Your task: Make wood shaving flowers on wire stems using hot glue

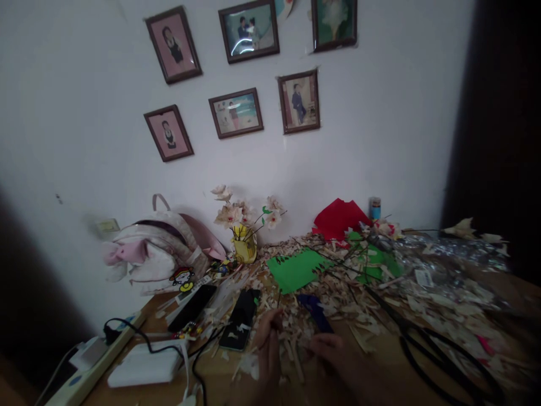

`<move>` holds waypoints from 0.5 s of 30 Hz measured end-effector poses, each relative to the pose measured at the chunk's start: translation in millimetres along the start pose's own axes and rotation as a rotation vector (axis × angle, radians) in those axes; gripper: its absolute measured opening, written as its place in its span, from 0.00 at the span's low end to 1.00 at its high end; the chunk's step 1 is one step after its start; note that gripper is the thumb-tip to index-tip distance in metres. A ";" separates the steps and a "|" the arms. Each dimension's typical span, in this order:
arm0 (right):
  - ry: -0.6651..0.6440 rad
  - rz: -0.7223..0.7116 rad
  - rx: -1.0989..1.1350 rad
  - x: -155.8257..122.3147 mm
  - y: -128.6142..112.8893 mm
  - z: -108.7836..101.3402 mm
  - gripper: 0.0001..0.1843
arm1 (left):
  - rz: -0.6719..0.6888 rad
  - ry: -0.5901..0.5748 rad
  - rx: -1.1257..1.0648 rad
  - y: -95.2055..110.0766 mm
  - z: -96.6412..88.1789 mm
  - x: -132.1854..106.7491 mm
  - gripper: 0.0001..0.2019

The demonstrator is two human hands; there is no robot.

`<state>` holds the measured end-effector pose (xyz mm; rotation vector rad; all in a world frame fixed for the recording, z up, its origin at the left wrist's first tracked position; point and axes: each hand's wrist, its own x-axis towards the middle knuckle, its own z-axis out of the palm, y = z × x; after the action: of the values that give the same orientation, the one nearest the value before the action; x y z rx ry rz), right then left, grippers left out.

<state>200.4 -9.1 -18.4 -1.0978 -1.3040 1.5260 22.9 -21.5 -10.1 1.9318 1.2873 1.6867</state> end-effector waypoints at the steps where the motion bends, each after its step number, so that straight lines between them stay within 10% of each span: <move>1: -0.021 0.003 0.017 -0.2 -0.3 -0.5 0.16 | 0.017 -0.009 0.012 0.2 -4.7 4.9 0.19; 15: -0.056 -0.026 0.111 9.1 14.6 -4.6 0.20 | 0.133 0.062 0.392 -22.0 -39.1 34.5 0.21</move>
<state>201.7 -1.0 -34.2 -0.9711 -1.2503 1.5999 -24.3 3.8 8.3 2.2396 1.6492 1.6634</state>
